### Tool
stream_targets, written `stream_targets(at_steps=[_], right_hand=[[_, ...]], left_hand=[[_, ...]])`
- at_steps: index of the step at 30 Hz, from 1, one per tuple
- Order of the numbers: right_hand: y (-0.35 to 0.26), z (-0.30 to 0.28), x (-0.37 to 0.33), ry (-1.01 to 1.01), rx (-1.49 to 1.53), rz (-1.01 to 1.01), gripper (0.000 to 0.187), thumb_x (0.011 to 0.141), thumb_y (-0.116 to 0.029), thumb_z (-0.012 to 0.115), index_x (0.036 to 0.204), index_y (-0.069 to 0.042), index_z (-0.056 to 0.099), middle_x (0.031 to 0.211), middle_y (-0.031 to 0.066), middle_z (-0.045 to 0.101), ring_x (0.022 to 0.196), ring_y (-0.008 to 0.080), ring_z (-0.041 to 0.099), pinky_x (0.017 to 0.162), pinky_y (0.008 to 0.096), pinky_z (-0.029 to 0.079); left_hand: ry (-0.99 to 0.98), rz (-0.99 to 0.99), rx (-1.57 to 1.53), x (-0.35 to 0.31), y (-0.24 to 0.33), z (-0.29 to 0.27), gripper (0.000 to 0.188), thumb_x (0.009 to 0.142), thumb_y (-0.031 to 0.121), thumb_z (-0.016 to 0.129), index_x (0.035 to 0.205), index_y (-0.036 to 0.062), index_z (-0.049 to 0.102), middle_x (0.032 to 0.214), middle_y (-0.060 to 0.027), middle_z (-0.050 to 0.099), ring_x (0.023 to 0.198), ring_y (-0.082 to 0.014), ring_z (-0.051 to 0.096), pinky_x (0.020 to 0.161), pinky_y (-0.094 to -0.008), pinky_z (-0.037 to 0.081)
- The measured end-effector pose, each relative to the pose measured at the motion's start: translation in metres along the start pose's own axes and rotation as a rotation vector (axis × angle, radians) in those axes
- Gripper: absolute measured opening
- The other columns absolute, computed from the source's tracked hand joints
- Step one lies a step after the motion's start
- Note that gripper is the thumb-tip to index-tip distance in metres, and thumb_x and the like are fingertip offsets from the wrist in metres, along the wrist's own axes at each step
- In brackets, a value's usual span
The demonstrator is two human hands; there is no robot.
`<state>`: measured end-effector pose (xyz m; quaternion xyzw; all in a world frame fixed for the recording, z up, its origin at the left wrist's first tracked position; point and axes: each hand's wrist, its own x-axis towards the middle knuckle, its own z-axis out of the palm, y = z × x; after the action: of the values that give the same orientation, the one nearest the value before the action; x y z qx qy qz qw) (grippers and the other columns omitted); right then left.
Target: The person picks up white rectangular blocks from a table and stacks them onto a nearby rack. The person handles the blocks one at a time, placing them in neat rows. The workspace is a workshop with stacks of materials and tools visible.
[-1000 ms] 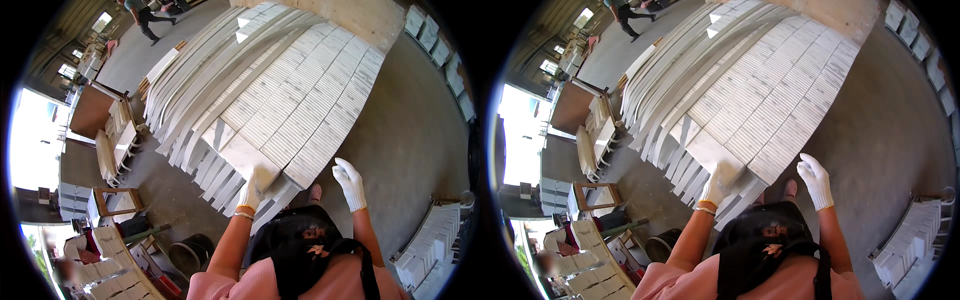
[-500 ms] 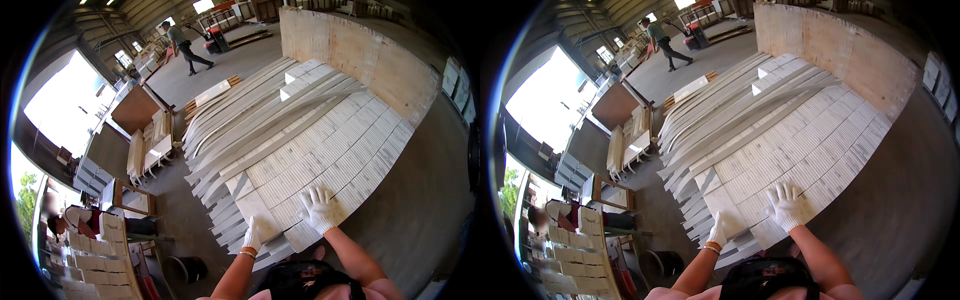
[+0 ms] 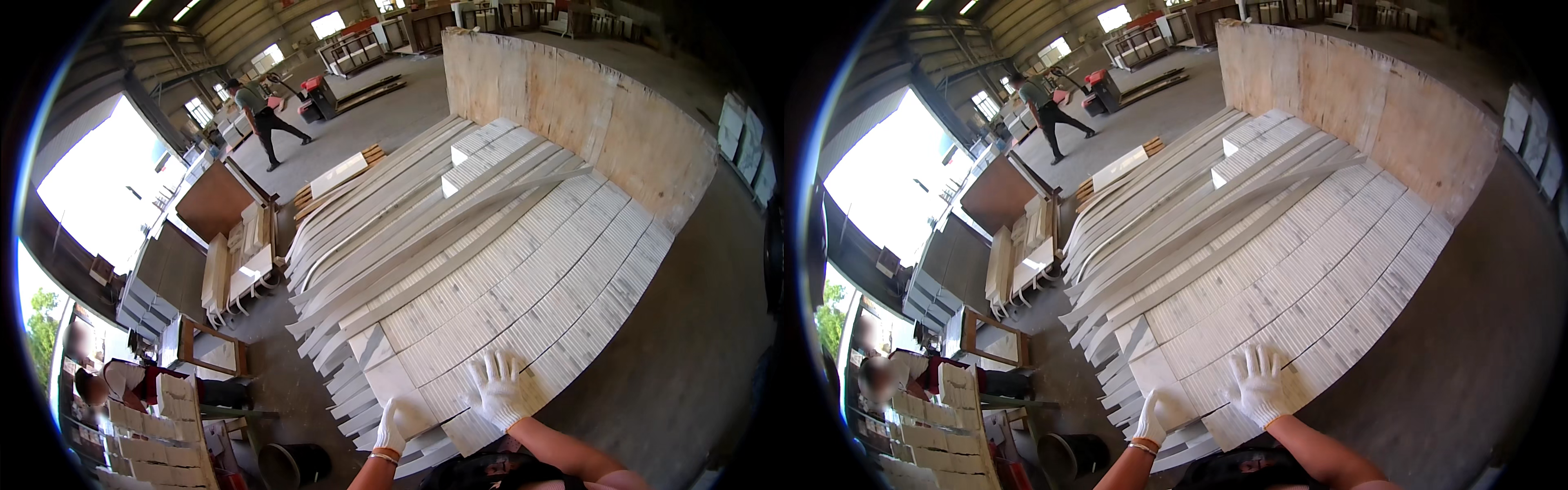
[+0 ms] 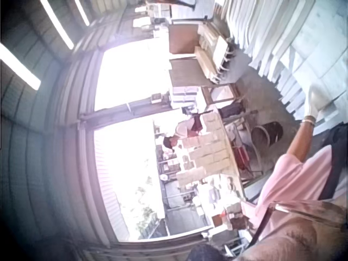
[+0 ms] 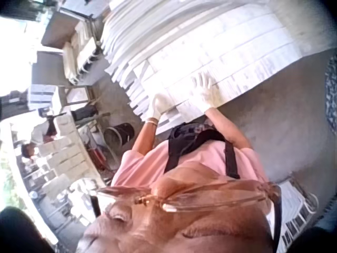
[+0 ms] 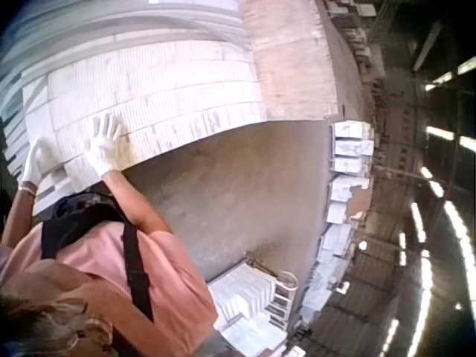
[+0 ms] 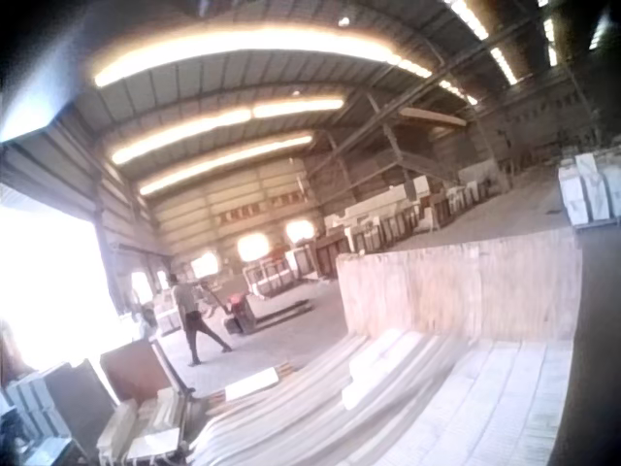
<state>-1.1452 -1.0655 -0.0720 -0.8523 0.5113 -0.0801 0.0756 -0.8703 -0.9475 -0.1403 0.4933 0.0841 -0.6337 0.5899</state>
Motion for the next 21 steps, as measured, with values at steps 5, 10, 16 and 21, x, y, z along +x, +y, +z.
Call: stream_targets(at_steps=[5,10,16,21], right_hand=[[-0.001,-0.016,0.007,0.008,0.011,-0.012,0.076,0.087,-0.063,0.060,0.146,-0.015,0.051,0.154,0.0212,0.040,0.145,0.0417,0.032,0.116,0.0643,0.023],[-0.008,-0.022,0.005,0.050,0.055,-0.005,0.075,0.084,-0.059,0.065,0.143,-0.015,0.052,0.149,0.0204,0.043,0.143,0.0420,0.034,0.116,0.0641,0.024],[-0.007,0.003,0.004,0.060,0.003,-0.038,0.078,0.084,-0.058,0.065,0.147,-0.014,0.051,0.157,0.0212,0.038,0.146,0.0431,0.031,0.120,0.0610,0.021],[0.000,0.009,0.004,0.084,-0.088,-0.064,0.075,0.089,-0.060,0.060,0.147,-0.013,0.051,0.158,0.0201,0.038,0.147,0.0423,0.031,0.121,0.0593,0.019]], left_hand=[[0.045,0.073,0.055,-0.018,0.010,0.016,0.056,0.095,0.057,0.063,0.128,0.0122,0.060,0.122,-0.0099,0.067,0.112,-0.0332,0.066,0.097,-0.0553,0.053],[0.048,0.102,0.156,-0.026,0.007,-0.007,0.075,0.096,0.067,0.055,0.145,0.0112,0.051,0.138,-0.0084,0.060,0.123,-0.0269,0.060,0.101,-0.0462,0.051],[0.211,0.067,0.333,0.007,0.010,-0.057,0.075,0.098,0.067,0.049,0.143,0.0080,0.055,0.138,-0.0081,0.058,0.121,-0.0216,0.055,0.098,-0.0393,0.048],[0.228,0.314,0.515,-0.012,0.012,-0.054,0.053,0.098,0.048,0.057,0.121,0.0009,0.068,0.101,-0.0091,0.071,0.088,-0.0202,0.064,0.083,-0.0353,0.051]])
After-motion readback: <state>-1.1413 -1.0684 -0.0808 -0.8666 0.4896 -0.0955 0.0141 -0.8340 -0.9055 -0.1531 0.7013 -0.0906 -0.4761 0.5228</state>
